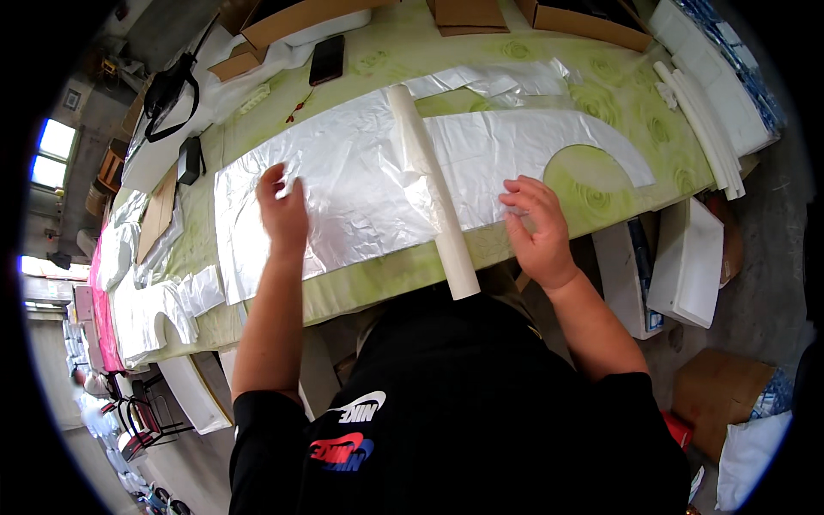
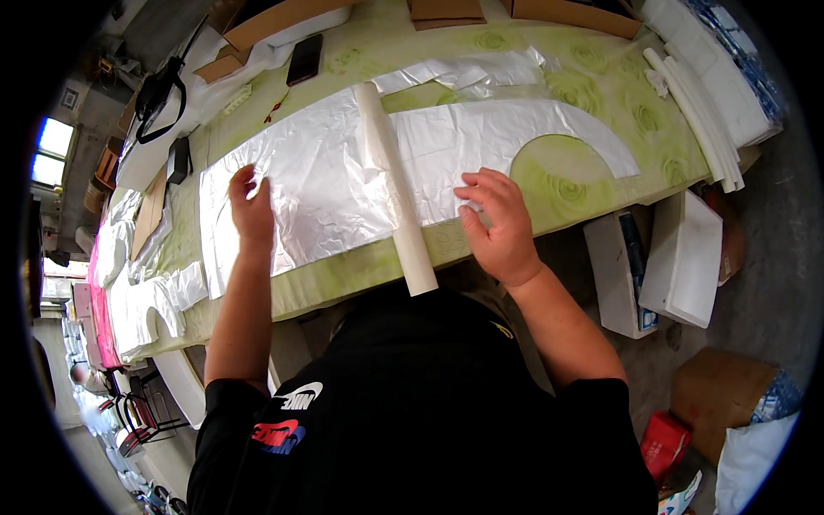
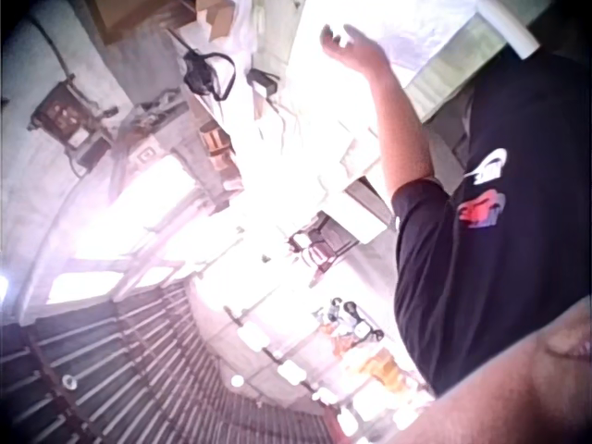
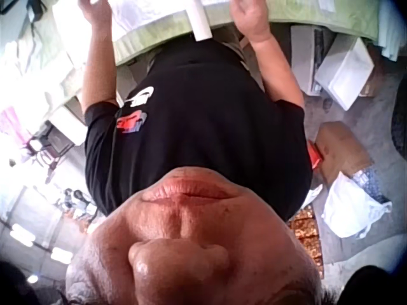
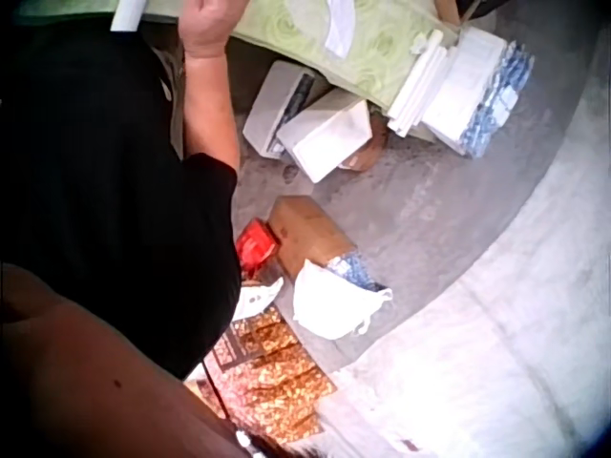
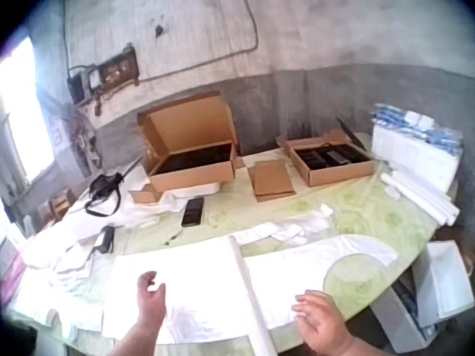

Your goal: The person wraps a white rectangular object with clear plastic wrap on a workbench. They repeatedly roll the wrap around the object, smooth it, and fold the edges to secure the package.

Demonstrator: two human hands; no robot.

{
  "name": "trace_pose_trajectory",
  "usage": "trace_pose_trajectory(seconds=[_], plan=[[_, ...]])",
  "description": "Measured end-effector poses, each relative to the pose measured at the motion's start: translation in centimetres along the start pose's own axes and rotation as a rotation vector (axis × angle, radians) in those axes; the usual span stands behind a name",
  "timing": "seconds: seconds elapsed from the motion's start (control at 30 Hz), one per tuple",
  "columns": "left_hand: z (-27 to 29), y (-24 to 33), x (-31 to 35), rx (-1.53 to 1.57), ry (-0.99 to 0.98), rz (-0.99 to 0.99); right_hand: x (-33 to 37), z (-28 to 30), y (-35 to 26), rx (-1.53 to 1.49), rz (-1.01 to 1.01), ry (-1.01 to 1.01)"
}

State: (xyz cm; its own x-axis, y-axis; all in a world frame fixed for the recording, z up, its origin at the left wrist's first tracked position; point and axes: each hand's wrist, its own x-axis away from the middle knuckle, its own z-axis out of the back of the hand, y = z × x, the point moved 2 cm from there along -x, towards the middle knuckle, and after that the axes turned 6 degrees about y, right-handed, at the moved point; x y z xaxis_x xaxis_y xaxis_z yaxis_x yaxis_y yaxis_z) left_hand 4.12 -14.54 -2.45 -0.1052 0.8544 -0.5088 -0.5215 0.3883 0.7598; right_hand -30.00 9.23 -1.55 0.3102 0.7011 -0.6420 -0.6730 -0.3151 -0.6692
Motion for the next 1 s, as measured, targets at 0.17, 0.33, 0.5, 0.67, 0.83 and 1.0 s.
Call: trace_pose_trajectory(seconds=[0.17, 0.33, 0.5, 0.67, 0.83, 1.0], plan=[[-7.2, 10.3, 7.0, 0.177, -0.431, -0.302, 1.0, -2.0, -3.3, -0.045, 0.081, -0.163], [-8.3, 9.6, 9.0, -0.172, -0.643, -0.304, 2.0, -3.8, -5.3, -0.240, 0.088, -0.279], [-7.2, 10.1, 8.7, -0.289, -0.733, -0.280, 1.4, -4.3, -5.4, -0.221, 0.146, -0.356], [-5.9, 12.5, 6.0, -0.058, -0.657, -0.700, 1.1, -4.6, -6.4, -0.189, 0.174, -0.423], [-6.5, 11.5, 5.7, -0.076, -0.792, -0.622, 0.9, -4.5, -7.1, -0.164, 0.239, -0.331], [-2.9, 9.9, 5.3, 0.056, -0.709, -0.496, -0.3, -4.7, -5.9, 0.039, 0.180, -0.171]])
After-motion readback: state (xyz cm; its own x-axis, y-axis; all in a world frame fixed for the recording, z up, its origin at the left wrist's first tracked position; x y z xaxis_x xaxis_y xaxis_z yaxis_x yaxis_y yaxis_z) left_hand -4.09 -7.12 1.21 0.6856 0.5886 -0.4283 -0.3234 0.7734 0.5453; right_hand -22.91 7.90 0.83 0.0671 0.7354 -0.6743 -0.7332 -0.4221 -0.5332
